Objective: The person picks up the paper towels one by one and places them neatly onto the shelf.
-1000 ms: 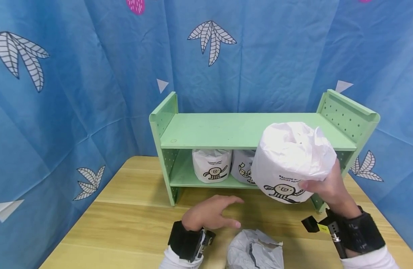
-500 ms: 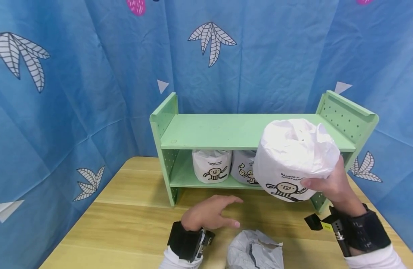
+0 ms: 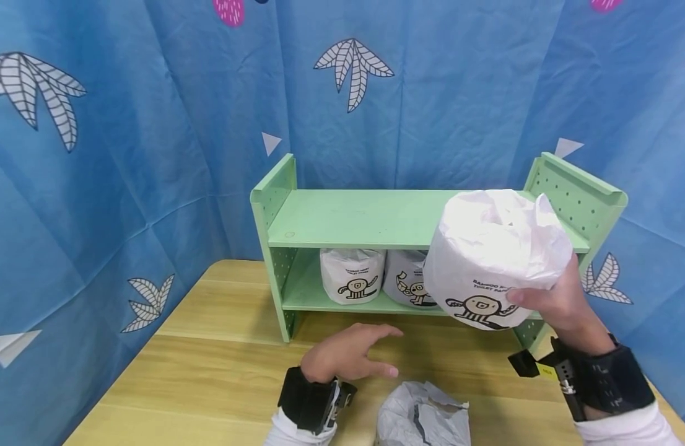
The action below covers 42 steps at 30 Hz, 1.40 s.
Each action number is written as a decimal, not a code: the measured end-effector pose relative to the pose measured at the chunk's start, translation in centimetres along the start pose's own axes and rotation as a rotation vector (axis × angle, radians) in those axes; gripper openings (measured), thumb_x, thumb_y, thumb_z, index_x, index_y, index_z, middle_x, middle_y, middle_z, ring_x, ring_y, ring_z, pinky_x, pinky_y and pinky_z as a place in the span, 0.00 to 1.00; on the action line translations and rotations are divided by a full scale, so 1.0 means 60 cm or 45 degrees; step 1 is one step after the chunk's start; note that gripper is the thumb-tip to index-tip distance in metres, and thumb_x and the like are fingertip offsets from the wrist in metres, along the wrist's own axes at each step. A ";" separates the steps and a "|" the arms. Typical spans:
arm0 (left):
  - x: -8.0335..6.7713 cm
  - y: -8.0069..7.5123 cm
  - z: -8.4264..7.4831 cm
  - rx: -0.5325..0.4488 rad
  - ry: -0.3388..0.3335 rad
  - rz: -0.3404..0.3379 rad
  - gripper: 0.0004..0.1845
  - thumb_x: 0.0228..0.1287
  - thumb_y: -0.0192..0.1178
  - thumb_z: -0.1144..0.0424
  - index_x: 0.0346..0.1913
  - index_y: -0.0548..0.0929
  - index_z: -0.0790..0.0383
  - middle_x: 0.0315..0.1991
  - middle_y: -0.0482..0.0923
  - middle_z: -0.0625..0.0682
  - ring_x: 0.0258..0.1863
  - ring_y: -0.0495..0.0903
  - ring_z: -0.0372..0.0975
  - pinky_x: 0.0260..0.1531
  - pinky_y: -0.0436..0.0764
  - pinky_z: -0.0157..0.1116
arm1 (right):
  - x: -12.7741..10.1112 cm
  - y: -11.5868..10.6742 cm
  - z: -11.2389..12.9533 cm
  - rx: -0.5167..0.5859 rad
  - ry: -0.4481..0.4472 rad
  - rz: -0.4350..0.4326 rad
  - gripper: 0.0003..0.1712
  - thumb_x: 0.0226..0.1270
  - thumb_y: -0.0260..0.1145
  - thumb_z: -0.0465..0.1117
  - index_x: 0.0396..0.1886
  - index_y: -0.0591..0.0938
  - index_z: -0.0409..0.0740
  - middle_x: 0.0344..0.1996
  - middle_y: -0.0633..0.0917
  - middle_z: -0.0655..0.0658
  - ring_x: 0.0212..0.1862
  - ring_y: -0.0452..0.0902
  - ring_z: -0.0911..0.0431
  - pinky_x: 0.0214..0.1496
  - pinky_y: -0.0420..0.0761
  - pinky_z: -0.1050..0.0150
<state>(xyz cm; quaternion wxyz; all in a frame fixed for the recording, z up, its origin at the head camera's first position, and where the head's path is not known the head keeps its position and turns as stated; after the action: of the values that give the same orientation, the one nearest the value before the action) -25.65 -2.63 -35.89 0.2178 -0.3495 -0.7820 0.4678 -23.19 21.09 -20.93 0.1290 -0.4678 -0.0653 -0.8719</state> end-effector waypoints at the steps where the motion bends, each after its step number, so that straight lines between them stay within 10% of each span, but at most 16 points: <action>1: 0.000 0.000 0.000 -0.002 -0.002 -0.001 0.35 0.62 0.63 0.46 0.68 0.69 0.55 0.66 0.71 0.48 0.63 0.70 0.39 0.62 0.69 0.36 | 0.001 0.000 0.001 -0.006 -0.001 0.003 0.47 0.30 0.72 0.22 0.60 0.70 0.26 0.49 0.81 0.35 0.48 0.80 0.49 0.48 0.82 0.64; 42: -0.005 -0.003 0.008 -0.048 -0.075 -0.009 0.34 0.61 0.64 0.46 0.69 0.69 0.52 0.66 0.70 0.48 0.64 0.69 0.40 0.62 0.70 0.39 | 0.063 -0.026 -0.008 -0.076 0.138 -0.057 0.45 0.33 0.63 0.19 0.63 0.70 0.30 0.49 0.79 0.34 0.49 0.78 0.48 0.48 0.81 0.63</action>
<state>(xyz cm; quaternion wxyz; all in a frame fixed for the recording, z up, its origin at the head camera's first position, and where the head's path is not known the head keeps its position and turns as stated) -25.85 -3.19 -35.98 0.1897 -0.3366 -0.7981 0.4623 -26.05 21.87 -18.04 0.0989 -0.4220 -0.0428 -0.9002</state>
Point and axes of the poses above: each hand's wrist, its own x-axis towards the middle knuckle, its own y-axis out of the palm, z = x × y, the point moved 7 cm from there along x, towards the middle knuckle
